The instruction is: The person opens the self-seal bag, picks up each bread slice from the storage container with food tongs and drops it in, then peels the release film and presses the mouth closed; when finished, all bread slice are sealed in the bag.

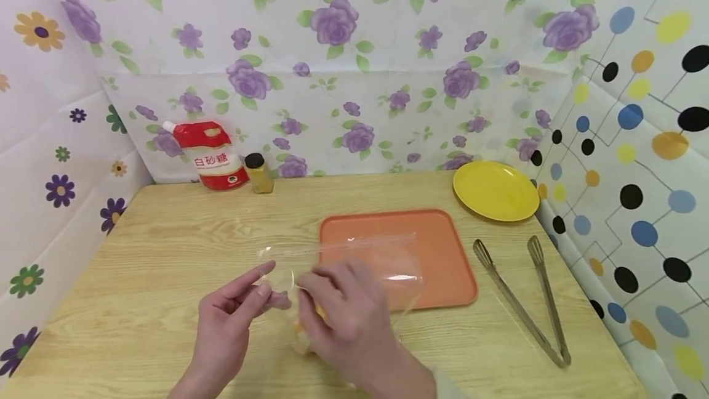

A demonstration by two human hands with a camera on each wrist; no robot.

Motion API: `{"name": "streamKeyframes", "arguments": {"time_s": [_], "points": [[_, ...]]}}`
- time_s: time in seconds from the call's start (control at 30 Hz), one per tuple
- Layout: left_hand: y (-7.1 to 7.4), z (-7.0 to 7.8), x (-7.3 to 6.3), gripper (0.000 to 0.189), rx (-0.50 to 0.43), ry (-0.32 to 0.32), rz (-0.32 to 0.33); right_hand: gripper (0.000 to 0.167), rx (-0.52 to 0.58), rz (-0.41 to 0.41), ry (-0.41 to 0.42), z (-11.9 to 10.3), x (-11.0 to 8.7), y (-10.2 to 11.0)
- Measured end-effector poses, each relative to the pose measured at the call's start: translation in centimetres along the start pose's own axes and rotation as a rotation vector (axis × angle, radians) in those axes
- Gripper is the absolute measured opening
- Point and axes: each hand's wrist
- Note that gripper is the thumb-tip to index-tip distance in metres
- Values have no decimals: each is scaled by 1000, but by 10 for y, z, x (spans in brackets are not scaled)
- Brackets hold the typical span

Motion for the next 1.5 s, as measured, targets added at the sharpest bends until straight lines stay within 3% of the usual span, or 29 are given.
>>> {"name": "streamKeyframes", "arguments": {"time_s": [0.13,0.3,0.37,0.6,0.87,1.17,1.5], "points": [[-3,-3,0,40,49,-63,-14,15,5,-158,-91,-1,4,-19],[-4,-7,1,46,77,-220,-83,14,3,-194,-127,4,0,-27],[-4,-6,2,46,70,-249,-112,15,10,-199,-120,6,-1,-26],[-3,-1,2,45,173,-258,-145,17,23,-224,-63,11,4,-20],[-4,1,3,52,200,-284,-186,21,-14,-249,1,12,9,-13],[-4,1,1,50,222,-247,-191,18,46,-302,-42,13,11,-11],[-5,-7,3,57,170,-377,-232,20,127,-258,-55,13,12,-13]]}}
Point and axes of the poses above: each hand's wrist, its own x-axis towards the middle knuckle, its own y-axis out of the back of the hand, z = x × y, and after that the axes turned 4 degrees about -z, right-handed
